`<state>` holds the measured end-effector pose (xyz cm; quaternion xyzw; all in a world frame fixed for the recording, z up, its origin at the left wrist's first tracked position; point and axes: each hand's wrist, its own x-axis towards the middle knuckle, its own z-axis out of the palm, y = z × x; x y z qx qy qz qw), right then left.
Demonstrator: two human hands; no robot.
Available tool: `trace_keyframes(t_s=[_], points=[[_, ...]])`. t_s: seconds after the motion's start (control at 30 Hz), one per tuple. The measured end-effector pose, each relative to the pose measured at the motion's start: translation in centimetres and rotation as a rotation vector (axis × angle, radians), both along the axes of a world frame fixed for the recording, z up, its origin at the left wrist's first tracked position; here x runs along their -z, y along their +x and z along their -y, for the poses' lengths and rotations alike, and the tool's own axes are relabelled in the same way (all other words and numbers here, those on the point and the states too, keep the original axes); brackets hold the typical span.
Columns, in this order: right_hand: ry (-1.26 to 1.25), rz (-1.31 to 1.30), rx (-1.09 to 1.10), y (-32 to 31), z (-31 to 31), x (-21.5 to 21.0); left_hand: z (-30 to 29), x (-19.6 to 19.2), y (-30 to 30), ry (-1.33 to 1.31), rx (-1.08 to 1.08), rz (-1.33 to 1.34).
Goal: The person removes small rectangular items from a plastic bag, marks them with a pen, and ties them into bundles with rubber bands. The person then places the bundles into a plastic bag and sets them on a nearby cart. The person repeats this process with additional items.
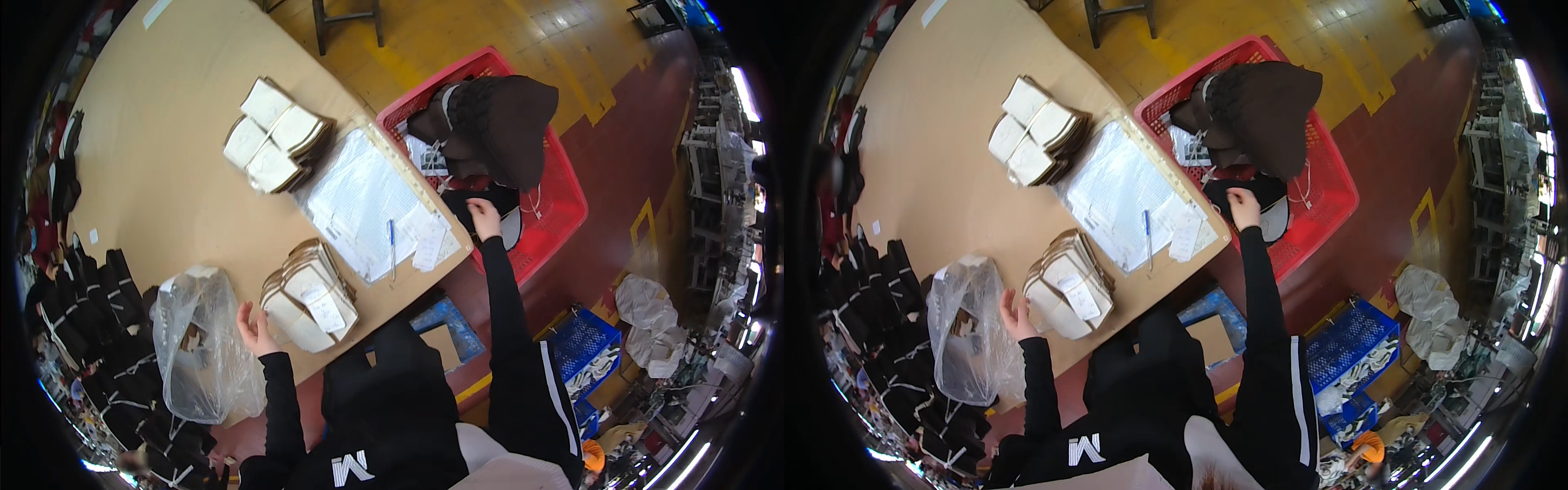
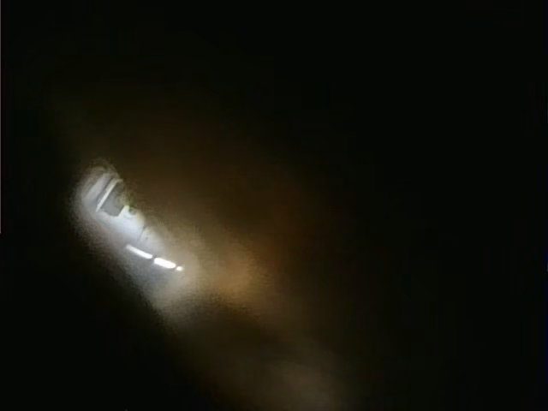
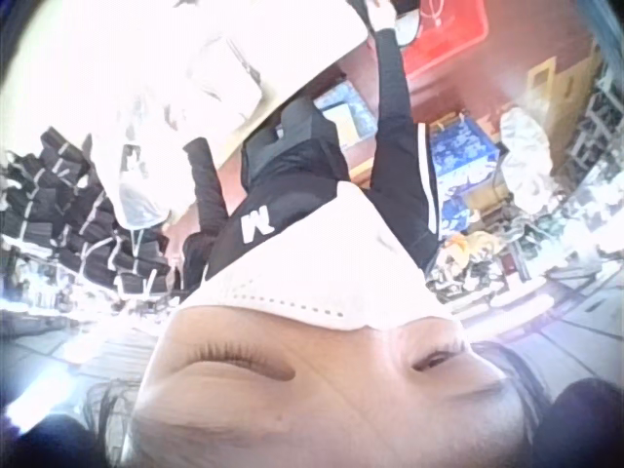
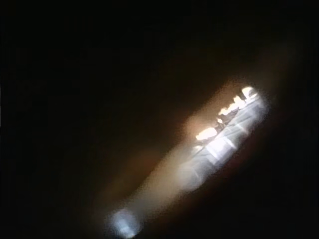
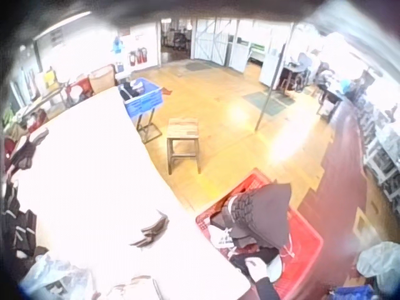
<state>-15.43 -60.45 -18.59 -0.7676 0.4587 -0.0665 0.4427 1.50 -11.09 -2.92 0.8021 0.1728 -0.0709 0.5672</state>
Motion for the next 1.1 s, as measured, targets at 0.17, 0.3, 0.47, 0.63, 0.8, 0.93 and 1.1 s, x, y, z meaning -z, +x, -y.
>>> trace_keyframes(t_s=[0.17, 0.3, 0.47, 0.63, 0.8, 0.93, 1.1], points=[[0.053, -0.243, -0.387, 6.2, 2.5, 10.0, 7.2, -2.2, 0.7, -0.114, 0.107, 0.103], [-0.16, -0.456, -0.461, 8.7, 1.6, 14.3, 10.0, -3.6, 0.4, -0.119, 0.184, 0.084], [0.336, -0.283, -0.405, 8.2, 2.2, 14.8, 8.2, -2.2, 0.2, -0.135, 0.238, -0.017], [0.419, -0.05, -0.291, 4.1, 3.0, 11.1, 7.5, -2.6, 0.3, -0.209, 0.122, -0.13], [0.263, -0.348, -0.161, -0.4, 4.4, 11.6, 7.6, -2.3, 0.8, -0.268, 0.107, -0.147], [0.021, -0.539, -0.088, 4.1, 4.3, 11.8, 7.0, -1.4, 0.8, -0.233, 0.123, -0.145], [-0.185, -0.704, -0.39, 7.5, 2.8, 13.6, 7.7, -0.8, 1.2, -0.172, 0.126, -0.158]])
